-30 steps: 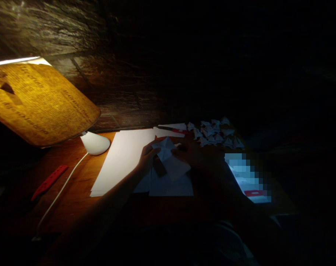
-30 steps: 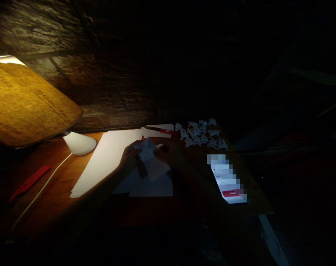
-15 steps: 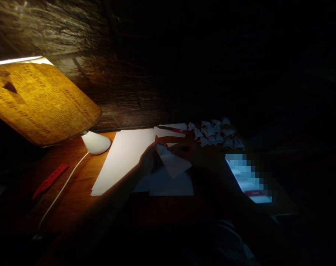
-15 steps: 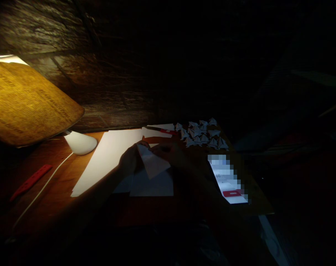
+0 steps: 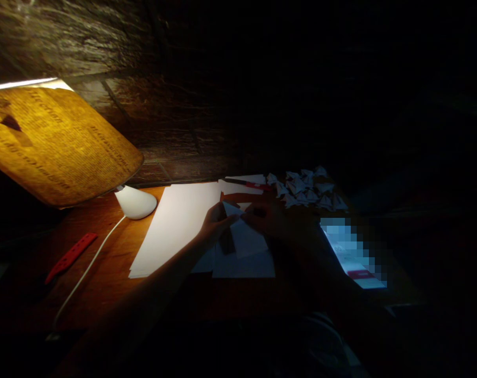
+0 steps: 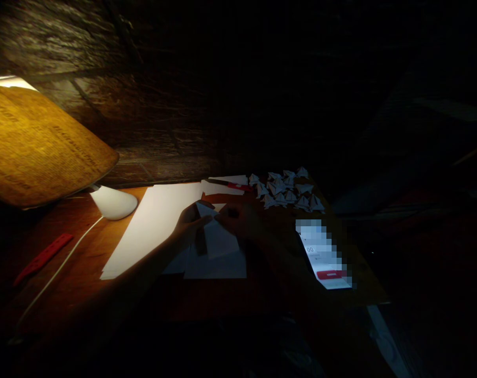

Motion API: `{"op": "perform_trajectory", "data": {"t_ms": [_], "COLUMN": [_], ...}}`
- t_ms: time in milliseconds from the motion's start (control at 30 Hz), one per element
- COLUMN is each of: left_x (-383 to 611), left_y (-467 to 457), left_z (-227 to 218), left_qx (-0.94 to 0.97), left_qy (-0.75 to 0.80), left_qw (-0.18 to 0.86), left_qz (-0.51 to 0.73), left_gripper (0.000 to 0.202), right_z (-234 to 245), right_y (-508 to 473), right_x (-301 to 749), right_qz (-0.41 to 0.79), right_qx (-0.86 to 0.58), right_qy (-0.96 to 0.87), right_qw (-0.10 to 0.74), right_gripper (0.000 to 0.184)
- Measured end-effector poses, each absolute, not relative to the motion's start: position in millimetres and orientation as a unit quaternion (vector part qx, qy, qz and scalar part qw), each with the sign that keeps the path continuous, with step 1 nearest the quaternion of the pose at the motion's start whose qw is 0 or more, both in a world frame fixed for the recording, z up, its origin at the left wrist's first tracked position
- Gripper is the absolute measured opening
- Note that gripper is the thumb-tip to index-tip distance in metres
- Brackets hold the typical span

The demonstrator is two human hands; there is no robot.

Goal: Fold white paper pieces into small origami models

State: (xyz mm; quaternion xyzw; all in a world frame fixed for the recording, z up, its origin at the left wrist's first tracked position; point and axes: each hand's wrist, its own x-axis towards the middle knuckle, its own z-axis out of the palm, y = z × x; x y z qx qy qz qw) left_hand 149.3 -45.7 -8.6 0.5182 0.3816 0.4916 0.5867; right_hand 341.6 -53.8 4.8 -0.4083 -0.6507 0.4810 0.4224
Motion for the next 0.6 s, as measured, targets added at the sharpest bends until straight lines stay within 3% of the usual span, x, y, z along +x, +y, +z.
{"op": "perform_trajectory", "data": {"t_ms": [267, 600], "left_x": [149.4, 150.3], "left_y": [-47.0, -49.2], "left_z": [-9.0, -5.7], "left_qx": [0.551, 0.577], "left_qy": [0.427, 0.434], "left_qw": [0.558, 0.535], "left_qz": [0.450, 0.439], "left_gripper": [0.037, 0.045], "right_z": [6.8, 13.2], "right_y": [-55.5, -56.6], "right_x": [340.1, 341.4], "right_qz": [0.496, 0.459], "right_qx": [-0.430, -0.473], "right_qy": [-0.621, -0.613], "right_qw": [0.429, 0.437], "right_gripper": [0.043, 0.049]}}
